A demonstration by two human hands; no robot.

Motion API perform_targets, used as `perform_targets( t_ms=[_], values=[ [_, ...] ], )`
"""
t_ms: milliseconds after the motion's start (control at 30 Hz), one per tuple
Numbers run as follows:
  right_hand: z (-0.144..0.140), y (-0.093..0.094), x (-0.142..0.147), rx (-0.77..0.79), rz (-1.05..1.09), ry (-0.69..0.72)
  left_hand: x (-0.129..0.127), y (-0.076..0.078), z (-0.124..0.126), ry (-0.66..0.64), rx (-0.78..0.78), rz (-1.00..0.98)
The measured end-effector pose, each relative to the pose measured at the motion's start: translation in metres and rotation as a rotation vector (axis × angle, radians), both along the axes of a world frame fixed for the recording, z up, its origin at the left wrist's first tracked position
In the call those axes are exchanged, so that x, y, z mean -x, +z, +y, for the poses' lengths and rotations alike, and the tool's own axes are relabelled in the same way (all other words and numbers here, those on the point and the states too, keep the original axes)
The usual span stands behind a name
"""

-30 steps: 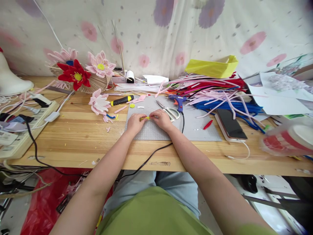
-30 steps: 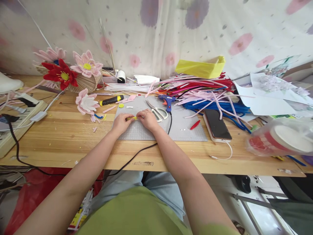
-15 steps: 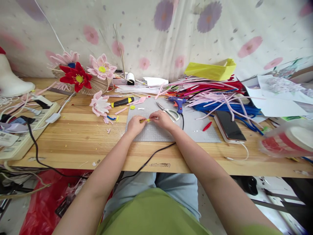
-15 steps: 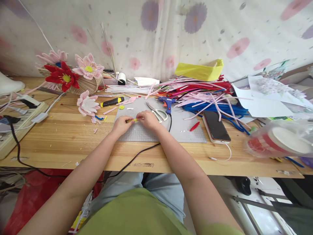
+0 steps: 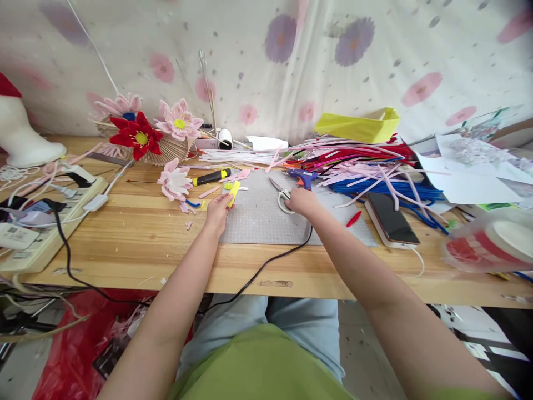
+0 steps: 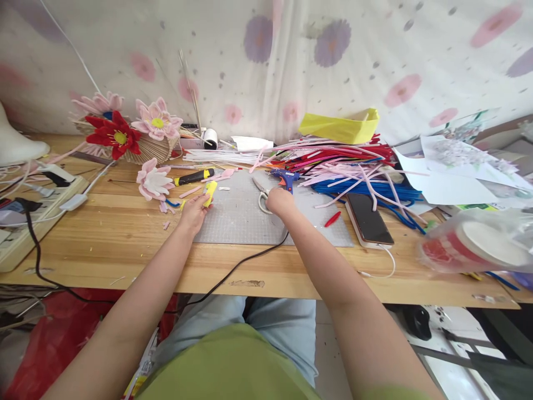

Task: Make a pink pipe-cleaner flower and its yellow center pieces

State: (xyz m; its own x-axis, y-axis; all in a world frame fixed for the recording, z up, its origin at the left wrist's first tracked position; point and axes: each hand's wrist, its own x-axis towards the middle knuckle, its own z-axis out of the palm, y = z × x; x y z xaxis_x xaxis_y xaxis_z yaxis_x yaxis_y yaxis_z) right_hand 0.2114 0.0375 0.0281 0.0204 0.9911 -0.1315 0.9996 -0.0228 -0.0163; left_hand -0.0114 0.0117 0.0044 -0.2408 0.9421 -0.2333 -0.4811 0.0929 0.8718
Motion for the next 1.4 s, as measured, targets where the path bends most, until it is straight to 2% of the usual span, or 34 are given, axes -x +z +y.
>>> perform_targets(
  t_ms=[133,300,467,600,700,800,967,1200,1400],
  values=[
    [0.005,0.010,-0.006,0.096,0.128,0.054,0.003,0.003,0.000,0.006,0.023,-0.063],
    [0.001,0.016,-0.008,0.173,0.607,0.193,0.008,-0.001,0.005,0.023,0.010,-0.151],
    [-0.002,0.022,0.014,0.161,0.501,0.330,0.010,-0.002,0.007,0.053,0.021,-0.235],
    [0.003,0.027,0.030,0.388,0.582,0.456,0.010,-0.001,0.006,0.059,0.036,-0.224],
    [0.008,0.027,0.038,0.567,0.739,0.450,0.010,0.001,0.004,0.063,0.059,-0.198],
    [0.013,0.025,0.044,0.639,0.809,0.423,0.010,0.006,0.002,0.066,0.111,-0.173],
    [0.013,0.023,0.054,0.678,0.854,0.417,0.010,0.012,0.002,0.094,0.204,-0.106],
    [0.015,0.021,0.063,0.660,0.854,0.453,0.019,0.012,0.005,0.107,0.277,-0.069],
    [0.020,0.019,0.067,0.654,0.866,0.466,0.030,0.009,0.014,0.052,0.337,-0.058]
  ],
)
